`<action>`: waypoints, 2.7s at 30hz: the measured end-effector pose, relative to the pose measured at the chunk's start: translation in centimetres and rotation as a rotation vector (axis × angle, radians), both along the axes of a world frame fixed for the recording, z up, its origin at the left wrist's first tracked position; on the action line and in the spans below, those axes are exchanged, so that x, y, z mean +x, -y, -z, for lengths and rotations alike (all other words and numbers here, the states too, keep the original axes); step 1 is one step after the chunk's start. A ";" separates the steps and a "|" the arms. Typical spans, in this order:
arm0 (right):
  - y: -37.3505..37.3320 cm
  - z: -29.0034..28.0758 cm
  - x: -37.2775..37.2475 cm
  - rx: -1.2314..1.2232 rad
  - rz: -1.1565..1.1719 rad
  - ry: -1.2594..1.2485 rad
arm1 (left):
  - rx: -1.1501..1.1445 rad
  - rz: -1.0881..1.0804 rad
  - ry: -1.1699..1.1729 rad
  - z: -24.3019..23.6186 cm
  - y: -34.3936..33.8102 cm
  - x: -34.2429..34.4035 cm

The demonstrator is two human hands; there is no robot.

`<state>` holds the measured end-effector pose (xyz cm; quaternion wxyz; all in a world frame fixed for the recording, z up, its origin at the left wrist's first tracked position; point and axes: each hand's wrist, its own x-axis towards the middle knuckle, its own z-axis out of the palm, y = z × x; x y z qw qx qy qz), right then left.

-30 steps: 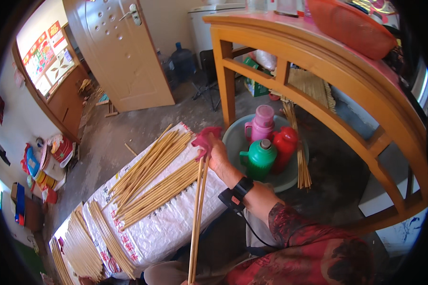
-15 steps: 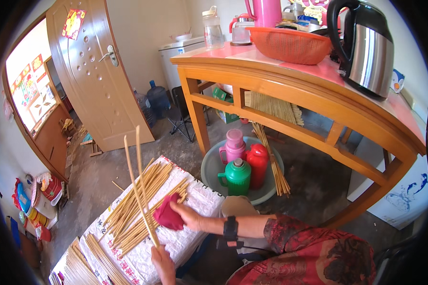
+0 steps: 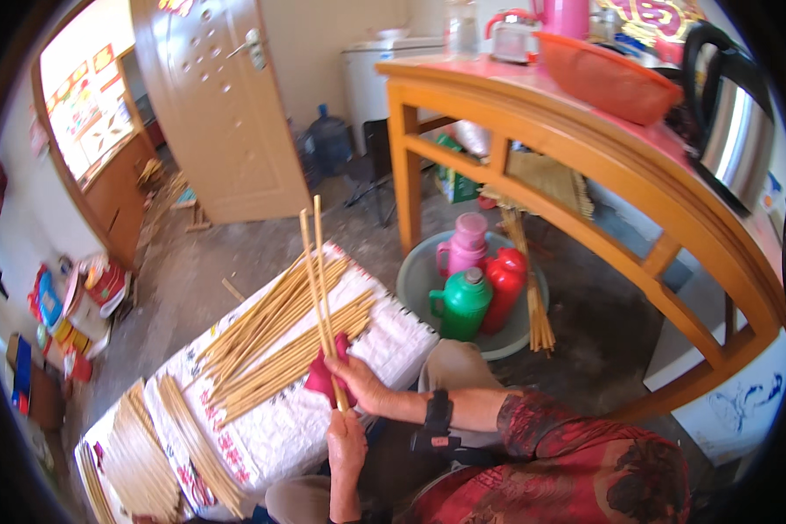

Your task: The person uses a pink cloth to wipe down and polish several long, thin wooden sticks one at a time while sitting at a table in a workshop.

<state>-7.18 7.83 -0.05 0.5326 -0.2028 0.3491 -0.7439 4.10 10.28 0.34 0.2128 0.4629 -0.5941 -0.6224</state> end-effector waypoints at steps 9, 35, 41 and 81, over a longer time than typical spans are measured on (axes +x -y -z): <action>7.2 0.8 -6.6 -0.015 0.108 0.316 | 0.352 0.041 -0.133 0.7 -5.3 6.4; 5.0 -1.0 -6.3 -0.292 -0.316 0.699 | -0.344 -0.156 0.011 -6.0 0.4 -0.7; 5.2 -1.3 -6.5 -0.283 -0.305 0.694 | -0.344 -0.232 -0.184 -5.8 1.8 -2.4; 9.6 3.4 -18.3 -0.193 0.287 0.286 | 0.435 -0.109 -0.233 -3.4 -10.1 16.7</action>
